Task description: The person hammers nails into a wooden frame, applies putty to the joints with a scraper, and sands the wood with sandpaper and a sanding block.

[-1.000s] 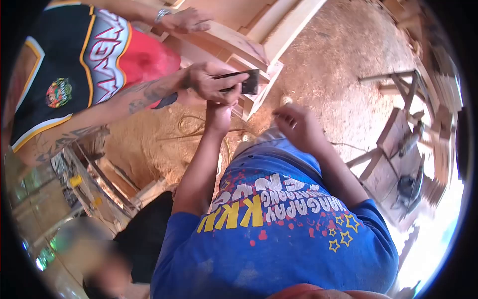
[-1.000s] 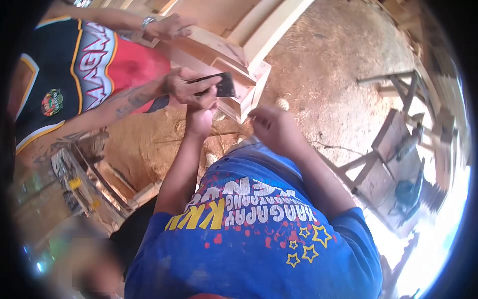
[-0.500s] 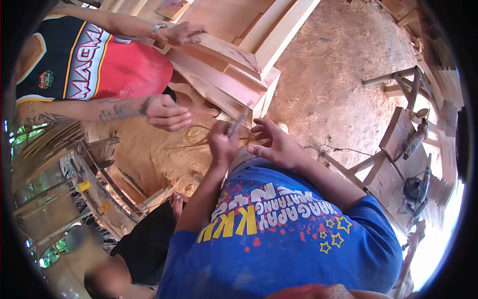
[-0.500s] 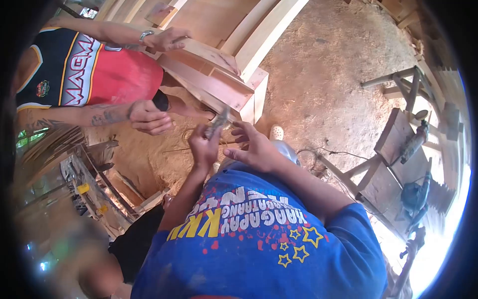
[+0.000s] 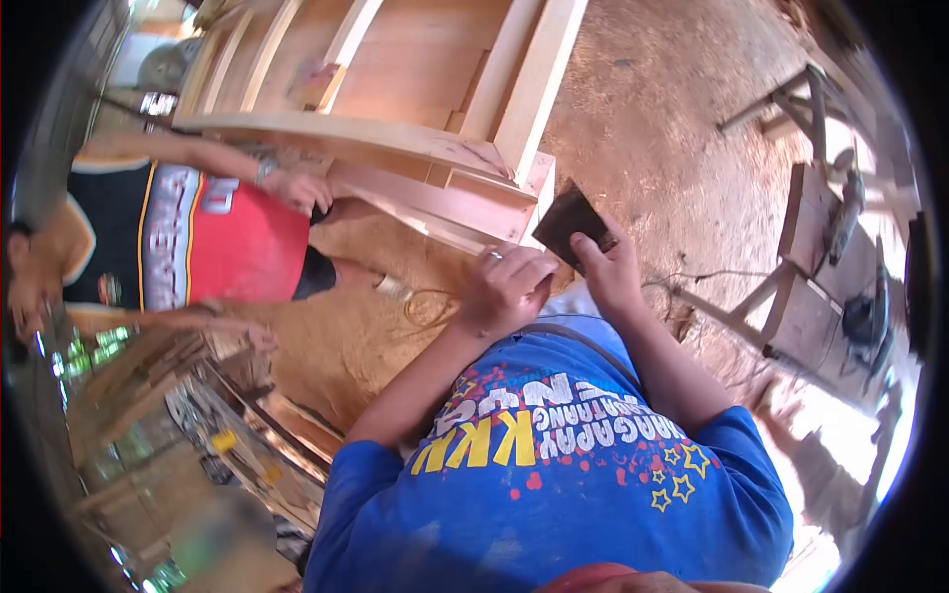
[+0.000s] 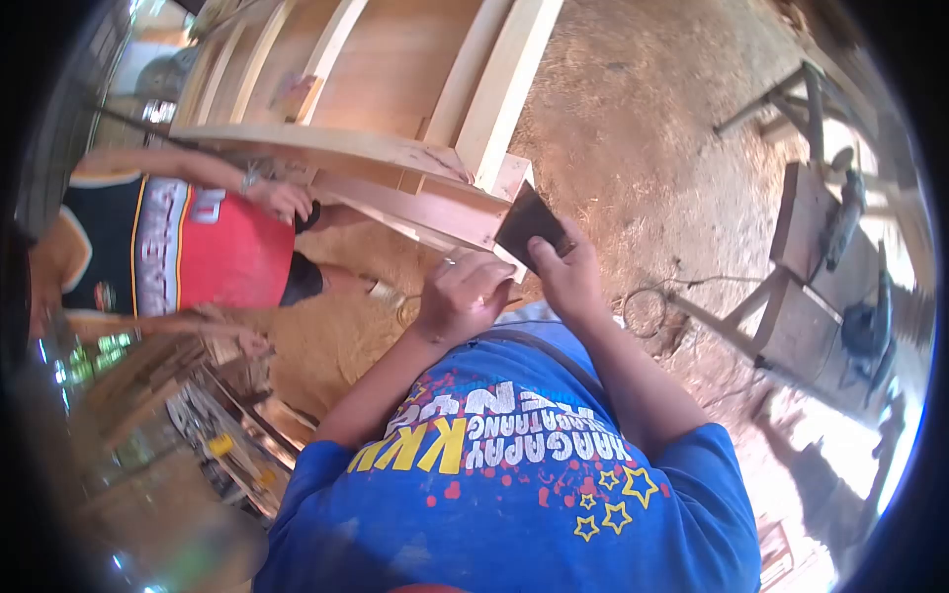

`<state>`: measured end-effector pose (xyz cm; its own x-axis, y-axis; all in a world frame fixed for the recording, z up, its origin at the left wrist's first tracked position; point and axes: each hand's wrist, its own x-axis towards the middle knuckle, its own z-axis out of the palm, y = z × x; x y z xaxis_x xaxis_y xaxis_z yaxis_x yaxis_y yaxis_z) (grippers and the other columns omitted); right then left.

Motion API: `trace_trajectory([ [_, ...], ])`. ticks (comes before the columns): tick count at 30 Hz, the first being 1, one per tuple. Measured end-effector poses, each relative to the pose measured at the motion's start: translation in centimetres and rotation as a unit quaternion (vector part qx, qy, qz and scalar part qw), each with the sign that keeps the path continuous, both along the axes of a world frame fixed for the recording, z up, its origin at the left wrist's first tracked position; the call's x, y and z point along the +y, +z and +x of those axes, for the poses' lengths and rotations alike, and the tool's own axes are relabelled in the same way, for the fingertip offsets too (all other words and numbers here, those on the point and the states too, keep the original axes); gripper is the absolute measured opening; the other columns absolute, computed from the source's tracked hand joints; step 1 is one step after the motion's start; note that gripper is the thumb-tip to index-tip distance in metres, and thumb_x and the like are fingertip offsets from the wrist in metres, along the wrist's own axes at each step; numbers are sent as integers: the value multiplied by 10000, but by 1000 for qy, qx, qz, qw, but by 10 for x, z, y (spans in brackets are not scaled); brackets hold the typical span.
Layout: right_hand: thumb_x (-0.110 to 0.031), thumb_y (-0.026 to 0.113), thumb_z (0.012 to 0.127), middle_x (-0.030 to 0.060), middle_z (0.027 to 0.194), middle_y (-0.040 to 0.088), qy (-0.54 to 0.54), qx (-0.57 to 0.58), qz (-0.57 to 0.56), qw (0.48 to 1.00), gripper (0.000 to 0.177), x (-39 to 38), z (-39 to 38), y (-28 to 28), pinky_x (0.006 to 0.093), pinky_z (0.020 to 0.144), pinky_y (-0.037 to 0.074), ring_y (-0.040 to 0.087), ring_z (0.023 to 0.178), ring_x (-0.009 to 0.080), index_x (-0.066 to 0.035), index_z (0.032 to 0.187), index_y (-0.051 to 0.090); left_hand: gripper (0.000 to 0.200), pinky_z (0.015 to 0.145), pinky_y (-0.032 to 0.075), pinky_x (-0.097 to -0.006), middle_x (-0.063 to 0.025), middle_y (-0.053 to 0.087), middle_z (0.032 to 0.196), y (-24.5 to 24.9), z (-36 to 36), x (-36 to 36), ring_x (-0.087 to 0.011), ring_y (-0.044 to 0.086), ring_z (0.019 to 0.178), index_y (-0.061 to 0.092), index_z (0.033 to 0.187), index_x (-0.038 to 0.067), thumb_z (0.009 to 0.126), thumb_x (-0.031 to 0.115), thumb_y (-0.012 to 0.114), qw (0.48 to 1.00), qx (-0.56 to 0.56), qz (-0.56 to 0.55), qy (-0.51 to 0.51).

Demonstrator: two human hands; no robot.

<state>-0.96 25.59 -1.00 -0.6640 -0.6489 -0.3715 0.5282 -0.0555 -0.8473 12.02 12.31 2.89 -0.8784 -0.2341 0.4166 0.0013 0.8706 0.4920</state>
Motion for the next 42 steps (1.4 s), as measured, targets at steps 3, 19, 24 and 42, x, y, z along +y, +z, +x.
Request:
trace_trajectory([
  [3,19,602,981,116,1215,702,-31,133,36,990,388,6,5,5,326,992,538,673,1120,179,53,1367,577,129,741,566,-374,-101,740,919,1,20,-57,-280,714,811,714,971,60,854,67,769,999,31,21,36],
  [19,63,585,950,95,1185,691,-276,215,142,926,393,-81,201,63,306,983,520,658,1099,154,52,1343,595,1458,1213,363,-496,-339,377,1588,-13,-6,-560,-458,397,1481,164,1648,17,596,684,921,921,-269,126,251],
  [24,48,594,930,98,1156,702,-383,140,155,900,427,-52,228,51,291,955,532,670,1055,156,64,1357,589,1472,1222,362,-483,-349,351,1607,-28,-6,-581,-438,401,1488,172,1621,-80,598,637,948,912,-262,106,296],
  [42,-14,639,994,62,1145,715,-222,182,75,955,295,-46,87,84,292,933,546,665,1040,118,36,1284,657,319,958,581,-467,-111,714,1205,119,10,-450,-265,698,1092,664,1240,72,991,271,669,681,216,681,163],
])
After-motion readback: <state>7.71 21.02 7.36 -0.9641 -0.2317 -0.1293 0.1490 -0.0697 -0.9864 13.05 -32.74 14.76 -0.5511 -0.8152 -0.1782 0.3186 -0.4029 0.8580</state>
